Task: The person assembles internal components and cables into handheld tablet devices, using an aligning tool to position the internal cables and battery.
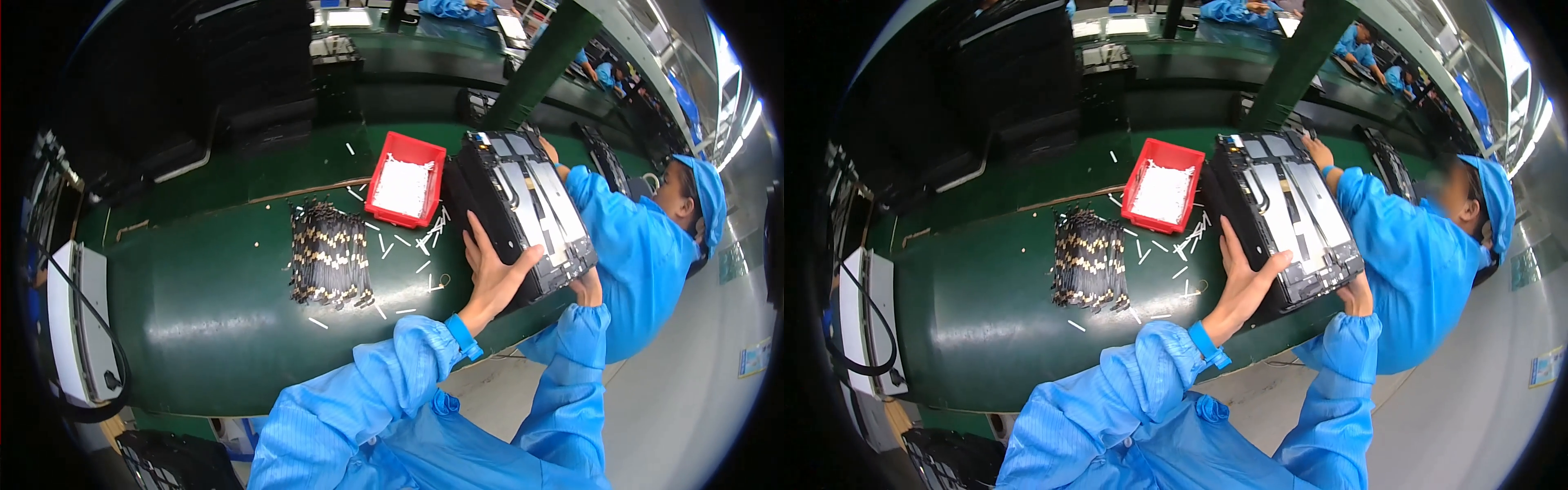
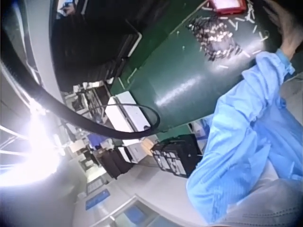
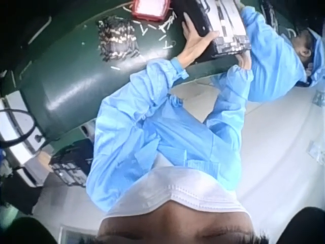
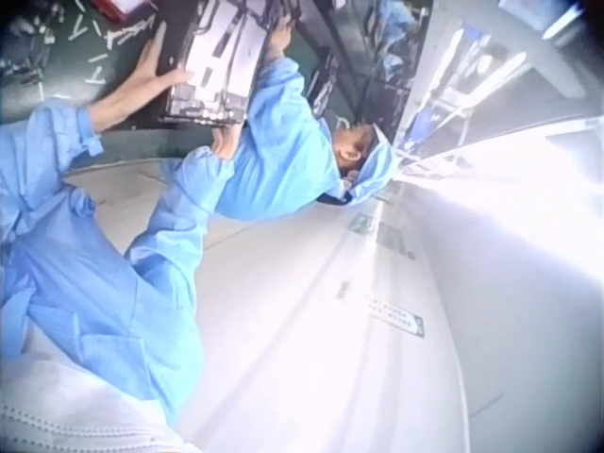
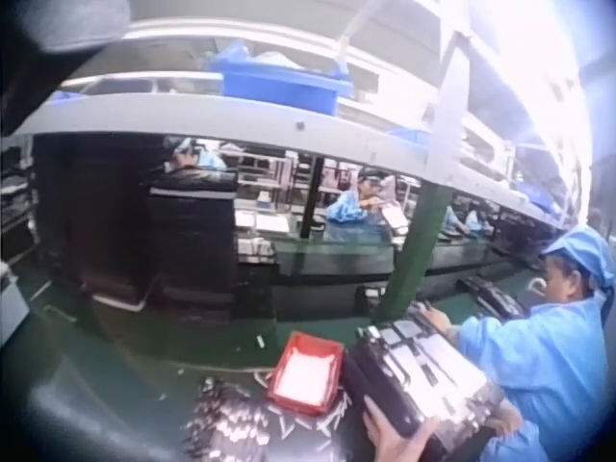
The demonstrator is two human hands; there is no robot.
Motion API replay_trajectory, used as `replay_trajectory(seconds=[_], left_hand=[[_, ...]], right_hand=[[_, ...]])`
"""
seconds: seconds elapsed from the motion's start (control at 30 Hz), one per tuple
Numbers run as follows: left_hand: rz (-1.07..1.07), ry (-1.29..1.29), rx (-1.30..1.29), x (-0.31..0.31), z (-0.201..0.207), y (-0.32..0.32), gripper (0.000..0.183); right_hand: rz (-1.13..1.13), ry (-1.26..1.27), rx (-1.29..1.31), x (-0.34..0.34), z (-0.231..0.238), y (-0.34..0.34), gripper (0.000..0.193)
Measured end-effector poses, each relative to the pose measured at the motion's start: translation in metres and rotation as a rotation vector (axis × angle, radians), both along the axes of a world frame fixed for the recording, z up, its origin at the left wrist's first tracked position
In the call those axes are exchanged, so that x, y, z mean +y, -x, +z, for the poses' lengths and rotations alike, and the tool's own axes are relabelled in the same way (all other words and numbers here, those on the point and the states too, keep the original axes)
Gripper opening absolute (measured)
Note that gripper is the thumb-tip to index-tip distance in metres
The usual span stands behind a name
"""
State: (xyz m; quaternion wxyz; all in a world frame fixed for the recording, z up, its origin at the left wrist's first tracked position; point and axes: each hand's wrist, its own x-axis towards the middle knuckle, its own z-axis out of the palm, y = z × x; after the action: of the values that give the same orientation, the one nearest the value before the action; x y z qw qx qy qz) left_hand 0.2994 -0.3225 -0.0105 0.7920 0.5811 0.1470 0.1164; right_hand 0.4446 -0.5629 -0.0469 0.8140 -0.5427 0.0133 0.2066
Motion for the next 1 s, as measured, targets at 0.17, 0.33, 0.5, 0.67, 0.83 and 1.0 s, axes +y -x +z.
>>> replay_trajectory(seconds=[0.17, 0.33, 0.5, 0.67, 0.83, 1.0], left_hand=[[-0.012, -0.035, 0.005, -0.001, 0.001, 0.002, 0.125], [-0.065, -0.074, -0.171, 0.009, 0.037, 0.037, 0.123], [-0.104, -0.178, -0.333, 0.053, 0.052, 0.08, 0.123], [-0.146, -0.108, -0.393, 0.136, 0.07, 0.185, 0.125], [0.064, 0.197, 0.172, 0.172, 0.023, 0.364, 0.089], [0.487, 0.802, 0.092, 0.187, -0.016, 0.409, 0.071]], right_hand=[[-0.058, 0.22, -0.365, 0.012, 0.021, 0.043, 0.045], [-0.038, 0.328, -0.308, -0.031, 0.067, 0.082, 0.044], [0.112, 0.311, -0.225, 0.023, 0.045, 0.147, 0.047], [0.229, 0.27, -0.219, 0.111, 0.054, 0.225, 0.05], [0.393, 0.137, -0.106, 0.232, 0.068, 0.288, 0.058], [0.771, 0.052, -0.216, 0.315, 0.059, 0.293, 0.053]])
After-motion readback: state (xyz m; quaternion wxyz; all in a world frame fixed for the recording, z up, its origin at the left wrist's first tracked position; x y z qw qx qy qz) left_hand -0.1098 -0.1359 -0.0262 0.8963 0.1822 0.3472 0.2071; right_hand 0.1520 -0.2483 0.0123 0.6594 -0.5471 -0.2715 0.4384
